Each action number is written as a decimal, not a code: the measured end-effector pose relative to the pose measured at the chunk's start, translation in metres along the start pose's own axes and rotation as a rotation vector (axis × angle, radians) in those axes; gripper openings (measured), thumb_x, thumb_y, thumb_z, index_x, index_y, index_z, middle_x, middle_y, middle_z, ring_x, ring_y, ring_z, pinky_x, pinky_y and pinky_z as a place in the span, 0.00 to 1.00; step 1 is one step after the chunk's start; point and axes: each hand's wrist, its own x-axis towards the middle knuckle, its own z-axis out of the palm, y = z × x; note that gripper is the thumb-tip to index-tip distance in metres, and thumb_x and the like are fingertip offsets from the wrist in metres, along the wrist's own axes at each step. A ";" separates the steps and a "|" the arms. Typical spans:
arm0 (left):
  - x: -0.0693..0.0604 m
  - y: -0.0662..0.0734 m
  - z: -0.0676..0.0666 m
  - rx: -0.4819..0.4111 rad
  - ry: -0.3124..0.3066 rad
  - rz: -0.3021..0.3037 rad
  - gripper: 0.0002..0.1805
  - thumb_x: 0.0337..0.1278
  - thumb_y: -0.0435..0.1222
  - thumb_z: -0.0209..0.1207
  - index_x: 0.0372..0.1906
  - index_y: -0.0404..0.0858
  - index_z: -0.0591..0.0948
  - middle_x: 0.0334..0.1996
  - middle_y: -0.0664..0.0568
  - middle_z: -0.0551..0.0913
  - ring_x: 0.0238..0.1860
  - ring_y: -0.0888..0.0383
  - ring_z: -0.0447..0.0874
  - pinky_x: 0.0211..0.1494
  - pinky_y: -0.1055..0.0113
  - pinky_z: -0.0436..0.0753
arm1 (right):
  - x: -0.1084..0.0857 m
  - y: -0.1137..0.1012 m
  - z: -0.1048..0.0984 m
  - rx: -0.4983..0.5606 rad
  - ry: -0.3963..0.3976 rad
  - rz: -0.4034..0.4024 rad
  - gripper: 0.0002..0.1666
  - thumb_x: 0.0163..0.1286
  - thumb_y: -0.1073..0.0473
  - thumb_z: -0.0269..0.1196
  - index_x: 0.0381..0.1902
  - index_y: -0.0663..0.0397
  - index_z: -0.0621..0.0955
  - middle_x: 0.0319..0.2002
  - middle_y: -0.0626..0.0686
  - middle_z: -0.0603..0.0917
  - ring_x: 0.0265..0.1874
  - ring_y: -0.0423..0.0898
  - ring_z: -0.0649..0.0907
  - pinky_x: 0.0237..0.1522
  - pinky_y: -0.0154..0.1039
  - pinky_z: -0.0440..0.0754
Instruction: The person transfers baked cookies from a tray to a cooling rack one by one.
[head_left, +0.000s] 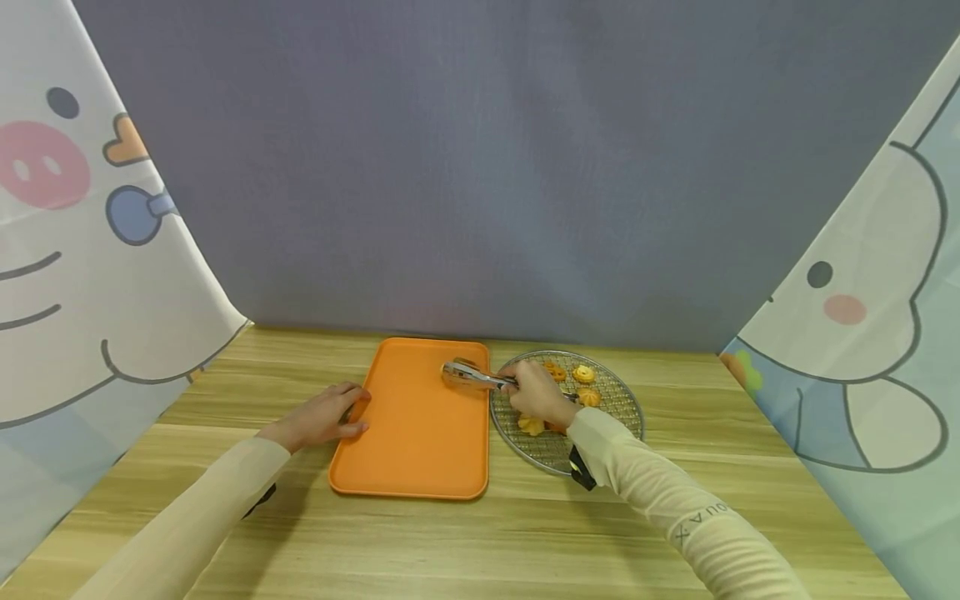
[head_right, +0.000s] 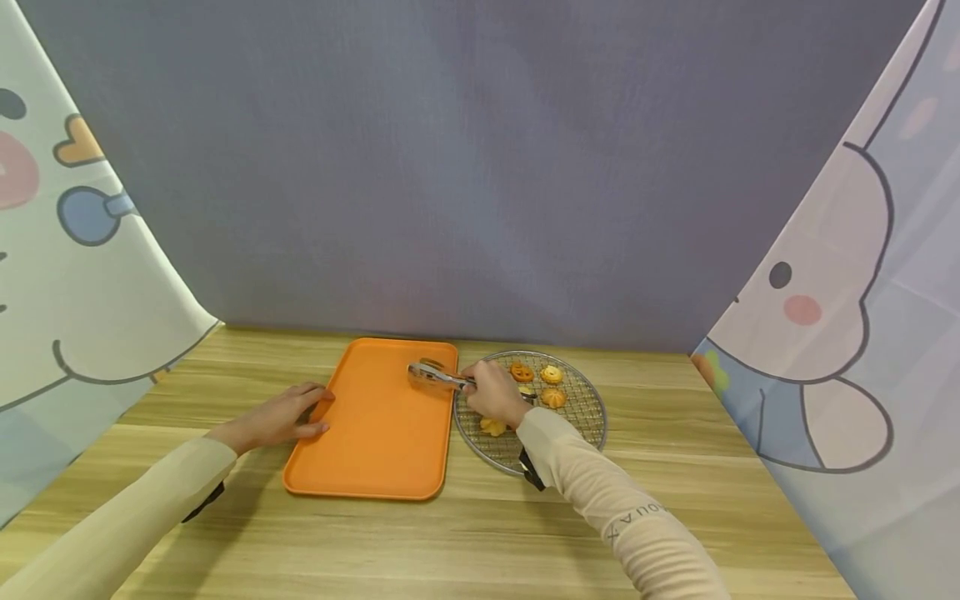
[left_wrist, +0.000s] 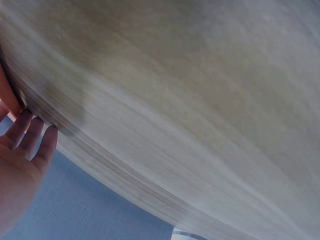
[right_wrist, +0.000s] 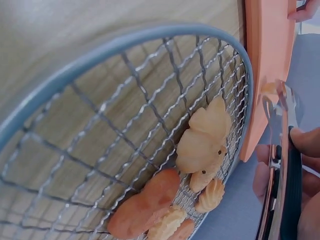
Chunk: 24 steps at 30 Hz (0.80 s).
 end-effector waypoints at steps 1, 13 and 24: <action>0.000 0.000 0.000 -0.001 0.001 0.001 0.25 0.55 0.43 0.59 0.53 0.32 0.72 0.52 0.36 0.73 0.52 0.39 0.72 0.52 0.46 0.72 | 0.000 0.000 0.000 0.001 0.003 0.012 0.16 0.61 0.72 0.55 0.45 0.61 0.82 0.38 0.58 0.84 0.12 0.39 0.65 0.18 0.31 0.63; 0.001 -0.001 0.001 0.003 -0.010 -0.006 0.25 0.55 0.44 0.59 0.54 0.32 0.72 0.53 0.37 0.72 0.52 0.40 0.72 0.53 0.46 0.73 | -0.001 0.001 -0.004 -0.007 0.021 0.139 0.12 0.64 0.69 0.56 0.44 0.60 0.82 0.31 0.56 0.84 0.11 0.40 0.63 0.14 0.32 0.59; 0.000 0.003 0.000 -0.002 0.005 -0.003 0.25 0.55 0.43 0.60 0.53 0.32 0.73 0.52 0.37 0.73 0.51 0.40 0.73 0.52 0.46 0.73 | 0.000 -0.001 -0.003 -0.120 0.004 0.155 0.15 0.64 0.65 0.57 0.49 0.59 0.80 0.32 0.57 0.84 0.08 0.39 0.63 0.10 0.30 0.56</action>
